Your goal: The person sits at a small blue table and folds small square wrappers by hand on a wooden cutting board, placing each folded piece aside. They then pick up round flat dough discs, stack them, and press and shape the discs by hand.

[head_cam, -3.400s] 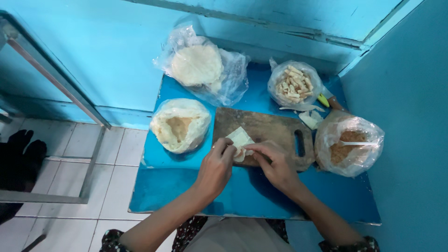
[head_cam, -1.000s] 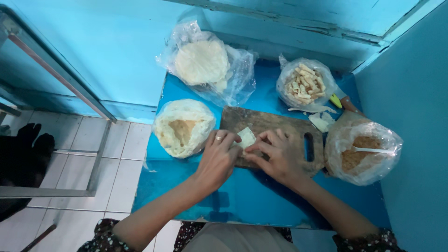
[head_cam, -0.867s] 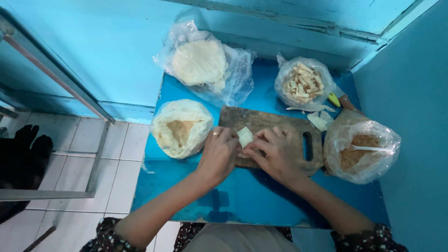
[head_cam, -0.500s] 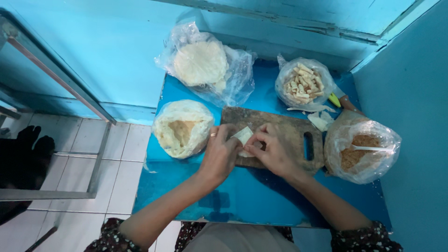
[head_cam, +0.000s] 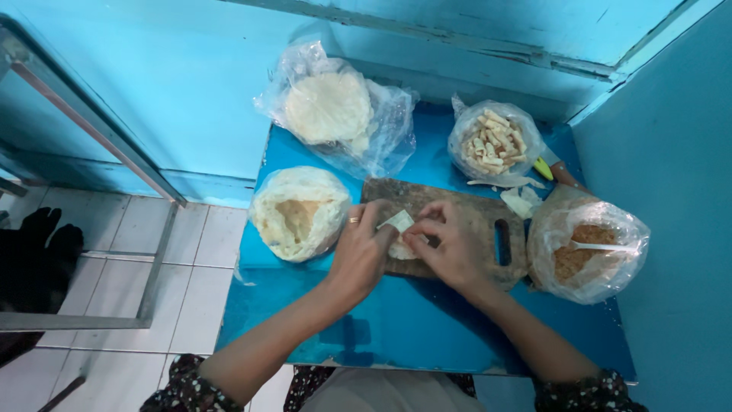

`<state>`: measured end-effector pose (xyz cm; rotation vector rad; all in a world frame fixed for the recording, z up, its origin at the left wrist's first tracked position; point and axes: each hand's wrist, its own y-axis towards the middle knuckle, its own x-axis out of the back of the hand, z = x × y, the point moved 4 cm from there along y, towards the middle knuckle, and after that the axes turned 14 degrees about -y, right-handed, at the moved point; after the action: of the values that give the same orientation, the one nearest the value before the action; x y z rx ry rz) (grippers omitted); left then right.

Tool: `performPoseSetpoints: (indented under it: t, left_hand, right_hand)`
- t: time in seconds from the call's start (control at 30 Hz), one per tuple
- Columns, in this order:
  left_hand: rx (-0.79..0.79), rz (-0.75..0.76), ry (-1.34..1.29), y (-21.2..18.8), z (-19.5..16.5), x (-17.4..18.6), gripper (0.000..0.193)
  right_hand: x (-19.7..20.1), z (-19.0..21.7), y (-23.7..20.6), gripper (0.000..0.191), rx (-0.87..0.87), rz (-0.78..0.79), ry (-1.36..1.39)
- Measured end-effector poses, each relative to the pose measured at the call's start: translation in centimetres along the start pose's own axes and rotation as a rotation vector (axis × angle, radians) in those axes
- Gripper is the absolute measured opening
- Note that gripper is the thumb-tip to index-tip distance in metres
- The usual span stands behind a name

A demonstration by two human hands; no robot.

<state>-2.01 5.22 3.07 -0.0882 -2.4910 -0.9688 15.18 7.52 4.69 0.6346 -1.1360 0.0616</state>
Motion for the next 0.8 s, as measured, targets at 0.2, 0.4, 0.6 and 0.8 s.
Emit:
performPoseSetpoints:
  t: [0.2,0.4,0.6,0.8]
  left_hand:
    - [0.055,0.035,0.020,0.0,0.8,-0.5,0.027]
    - [-0.017,-0.047,0.017,-0.8,-0.4,0.1,0.052]
    - [-0.072,-0.030,0.112,-1.4,-1.0,0.3,0.045]
    - [-0.088,-0.044,0.152,-1.6,-1.3,0.3,0.040]
  right_hand:
    - [0.0,0.4,-0.2,0.010,-0.007,0.030,-0.093]
    - [0.4,1.7,1.2,0.013,0.077,-0.033,-0.375]
    - [2.8,1.5,2.9,0.019,0.046,-0.033,-0.239]
    - [2.6,2.9,0.2,0.026,0.344,-0.052,-0.351]
